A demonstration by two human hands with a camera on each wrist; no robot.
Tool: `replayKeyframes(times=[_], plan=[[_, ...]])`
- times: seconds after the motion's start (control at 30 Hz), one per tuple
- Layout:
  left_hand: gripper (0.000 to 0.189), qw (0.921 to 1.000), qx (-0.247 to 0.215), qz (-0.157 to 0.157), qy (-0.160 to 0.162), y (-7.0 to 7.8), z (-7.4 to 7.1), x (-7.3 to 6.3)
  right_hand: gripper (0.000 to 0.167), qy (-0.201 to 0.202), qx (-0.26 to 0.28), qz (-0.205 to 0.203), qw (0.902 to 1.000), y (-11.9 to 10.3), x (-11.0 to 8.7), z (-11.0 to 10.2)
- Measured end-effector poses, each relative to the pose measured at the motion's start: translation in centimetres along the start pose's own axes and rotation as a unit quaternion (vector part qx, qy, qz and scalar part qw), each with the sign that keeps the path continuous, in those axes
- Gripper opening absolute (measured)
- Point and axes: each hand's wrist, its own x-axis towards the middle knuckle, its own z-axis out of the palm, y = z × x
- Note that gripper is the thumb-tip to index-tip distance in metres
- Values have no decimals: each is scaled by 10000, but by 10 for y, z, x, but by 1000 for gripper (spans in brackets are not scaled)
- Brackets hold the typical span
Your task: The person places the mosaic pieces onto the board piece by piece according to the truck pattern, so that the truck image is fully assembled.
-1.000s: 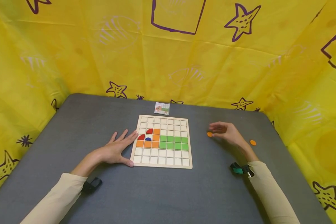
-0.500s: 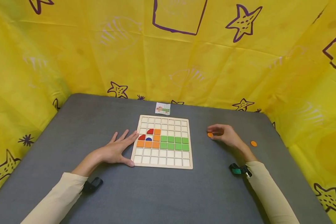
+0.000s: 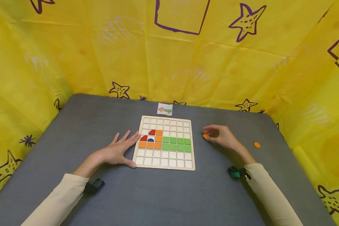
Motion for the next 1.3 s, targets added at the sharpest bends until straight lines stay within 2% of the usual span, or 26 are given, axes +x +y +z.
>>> replayKeyframes(times=[0.37, 0.63, 0.93, 1.3], plan=[[118, 10000, -29, 19, 37, -2, -1, 0, 41, -268, 560, -67, 9980, -21, 12, 20], [119, 10000, -22, -1, 1, -2, -2, 1, 41, -438, 604, -195, 9970, -35, 19, 28], [119, 10000, 11, 16, -8, -3, -2, 1, 40, -491, 756, -540, 9945, -49, 24, 35], [117, 10000, -28, 70, 30, -2, -1, 1, 37, -798, 826, -777, 9903, -62, 31, 51]])
